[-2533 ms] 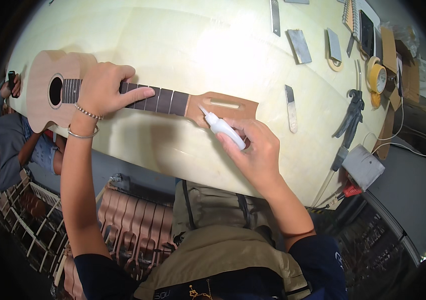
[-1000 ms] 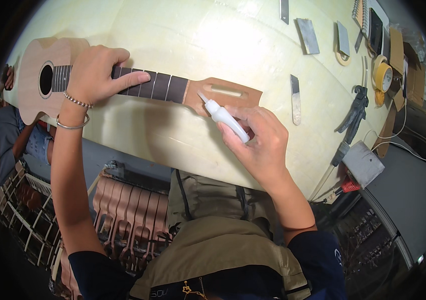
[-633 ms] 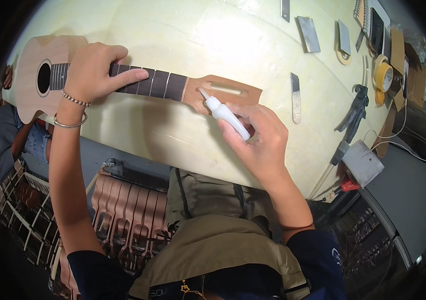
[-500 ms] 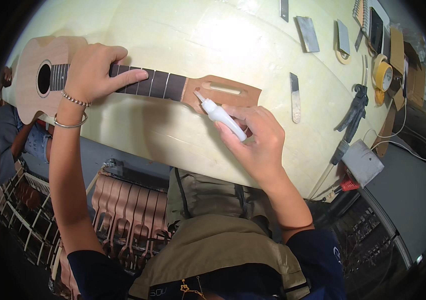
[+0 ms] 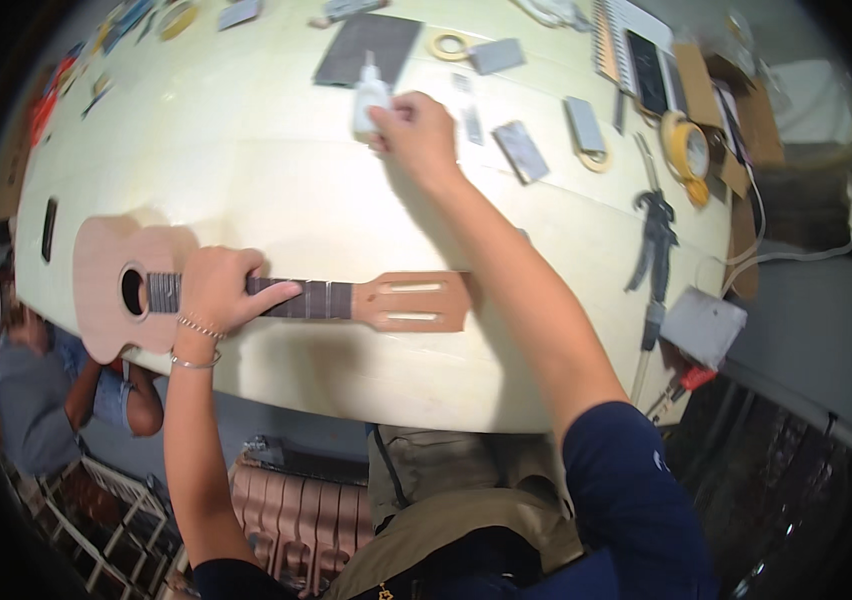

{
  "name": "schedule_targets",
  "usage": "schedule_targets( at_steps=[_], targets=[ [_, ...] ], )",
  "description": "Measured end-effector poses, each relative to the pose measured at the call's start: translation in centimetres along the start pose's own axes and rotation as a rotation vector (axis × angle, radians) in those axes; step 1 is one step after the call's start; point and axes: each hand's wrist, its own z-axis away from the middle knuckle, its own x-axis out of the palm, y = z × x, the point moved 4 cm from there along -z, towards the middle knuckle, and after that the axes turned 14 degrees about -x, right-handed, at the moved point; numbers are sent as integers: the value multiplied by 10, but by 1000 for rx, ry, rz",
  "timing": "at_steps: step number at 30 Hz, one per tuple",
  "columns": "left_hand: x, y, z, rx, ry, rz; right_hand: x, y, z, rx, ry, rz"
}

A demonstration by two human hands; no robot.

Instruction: The person sands the body and neck of a wooden guitar using an electric sander and sandpaper. They apply glue to the fretboard and headstock, then smooth the surfaces with sandpaper.

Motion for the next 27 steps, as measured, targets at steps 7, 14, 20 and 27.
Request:
schedule_targets(
  at_steps=[7, 14, 20, 27],
  targets=[
    [2, 1, 1, -5, -1, -12, -56, -39, 30, -420, 233, 834],
    [5, -3, -1, -35, -51, -15, -134, -2, 66, -264, 51, 1042],
    [5, -8, 3, 28, 19, -58, -72, -57, 144, -632, -357, 535],
    [5, -4, 2, 44, 43, -66, -25, -56, 172, -1030, -405, 670]
  ],
)
